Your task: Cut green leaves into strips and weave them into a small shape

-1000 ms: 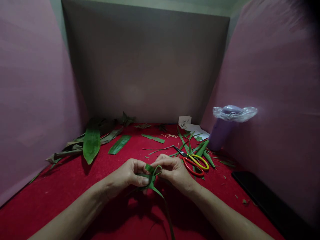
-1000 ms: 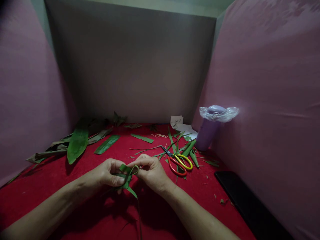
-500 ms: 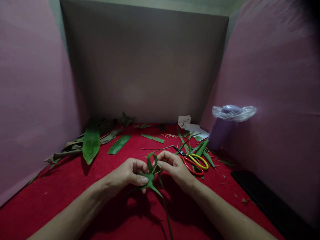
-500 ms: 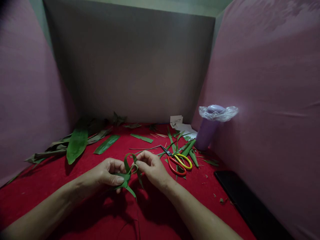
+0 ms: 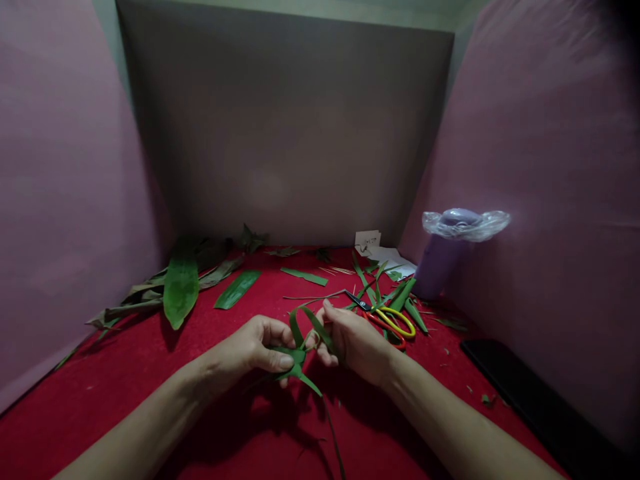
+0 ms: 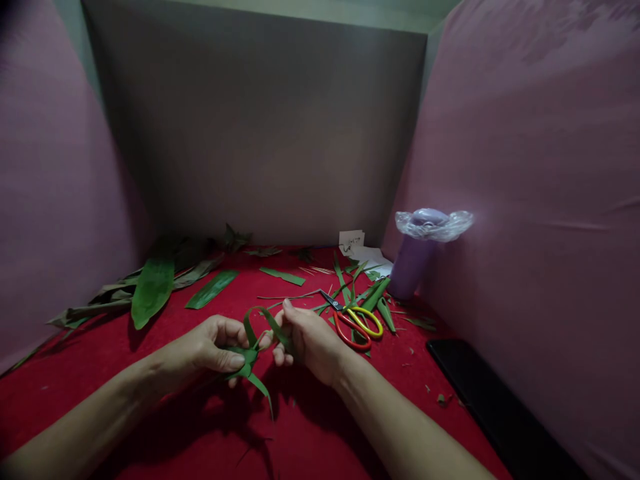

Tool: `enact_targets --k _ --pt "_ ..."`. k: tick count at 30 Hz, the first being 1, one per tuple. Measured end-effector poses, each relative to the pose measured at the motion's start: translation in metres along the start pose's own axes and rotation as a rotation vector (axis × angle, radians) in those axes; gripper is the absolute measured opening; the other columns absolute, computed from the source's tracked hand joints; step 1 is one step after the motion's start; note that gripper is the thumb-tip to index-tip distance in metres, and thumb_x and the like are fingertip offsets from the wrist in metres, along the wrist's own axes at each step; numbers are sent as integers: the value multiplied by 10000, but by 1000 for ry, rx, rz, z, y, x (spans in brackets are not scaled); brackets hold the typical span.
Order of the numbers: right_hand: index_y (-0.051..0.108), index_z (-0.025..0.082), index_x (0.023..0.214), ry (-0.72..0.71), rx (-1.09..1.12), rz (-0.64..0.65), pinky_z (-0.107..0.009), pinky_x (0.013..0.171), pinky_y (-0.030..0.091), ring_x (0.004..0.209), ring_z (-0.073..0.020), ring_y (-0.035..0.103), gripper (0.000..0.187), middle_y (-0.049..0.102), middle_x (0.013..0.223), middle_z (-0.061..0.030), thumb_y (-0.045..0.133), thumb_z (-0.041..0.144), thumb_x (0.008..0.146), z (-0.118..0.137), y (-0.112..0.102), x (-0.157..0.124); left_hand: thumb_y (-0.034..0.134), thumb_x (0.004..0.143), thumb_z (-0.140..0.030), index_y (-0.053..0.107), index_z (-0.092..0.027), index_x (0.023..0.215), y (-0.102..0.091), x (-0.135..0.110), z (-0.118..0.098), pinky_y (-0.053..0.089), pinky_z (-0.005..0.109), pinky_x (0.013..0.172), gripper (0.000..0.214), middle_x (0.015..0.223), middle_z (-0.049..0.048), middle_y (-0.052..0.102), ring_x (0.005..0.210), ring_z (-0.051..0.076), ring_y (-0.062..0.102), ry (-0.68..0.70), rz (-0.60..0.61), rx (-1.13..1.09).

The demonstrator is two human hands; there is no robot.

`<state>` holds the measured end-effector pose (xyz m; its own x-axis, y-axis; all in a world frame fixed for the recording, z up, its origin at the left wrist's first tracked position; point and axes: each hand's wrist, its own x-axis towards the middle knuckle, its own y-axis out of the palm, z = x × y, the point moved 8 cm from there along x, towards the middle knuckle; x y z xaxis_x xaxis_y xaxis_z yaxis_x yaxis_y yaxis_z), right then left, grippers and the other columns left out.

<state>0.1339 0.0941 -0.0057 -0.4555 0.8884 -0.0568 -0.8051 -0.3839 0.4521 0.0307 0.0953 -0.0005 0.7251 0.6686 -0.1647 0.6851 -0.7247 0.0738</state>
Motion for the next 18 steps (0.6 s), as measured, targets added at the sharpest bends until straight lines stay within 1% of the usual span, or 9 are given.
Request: enact_targets --k 3,5,7,10,12,16,18 --pt "456 176 731 56 67 48 -167 385 243 353 -47 392 328 610 592 -7 449 481 850 -3 1 -2 687 613 -180 649 -122 734 6 -2 -1 414 228 509 139 602 13 641 508 118 562 -15 72 2" --pt "494 157 755 78 89 77 -156 385 189 354 -25 330 284 581 578 4 504 428 840 -1 2 -4 688 610 -178 654 -121 743 8 -3 -1 423 231 510 148 603 12 641 508 119 561 -27 92 -4" --pt "553 125 806 85 83 105 -154 400 161 386 -16 307 253 530 571 22 585 376 804 1 4 -6 692 608 -176 652 -120 732 8 -3 0 428 229 509 142 602 12 642 501 115 563 -41 92 -11" --pt "607 95 839 72 46 125 -164 431 184 436 -20 313 263 471 578 40 681 322 729 4 5 -9 698 604 -172 644 -121 719 7 -3 0 429 224 505 137 597 12 644 496 114 566 -50 86 -19" --pt "616 96 814 62 23 124 -174 433 185 439 -22 298 274 465 579 41 694 338 713 5 5 -9 705 599 -175 642 -123 721 5 -3 0 430 225 499 146 598 14 645 496 118 568 -41 79 -24" --pt "594 121 795 75 19 139 -177 406 121 409 -18 217 302 463 571 50 648 414 742 6 4 -9 712 594 -186 639 -120 699 1 -2 -2 430 224 496 144 590 20 649 488 119 570 -36 64 1" --pt "580 129 781 74 6 154 -176 397 105 400 -17 193 287 466 569 53 639 408 749 7 5 -10 716 591 -186 636 -123 694 -2 -2 -2 421 217 494 145 589 17 652 490 118 573 -42 50 19"
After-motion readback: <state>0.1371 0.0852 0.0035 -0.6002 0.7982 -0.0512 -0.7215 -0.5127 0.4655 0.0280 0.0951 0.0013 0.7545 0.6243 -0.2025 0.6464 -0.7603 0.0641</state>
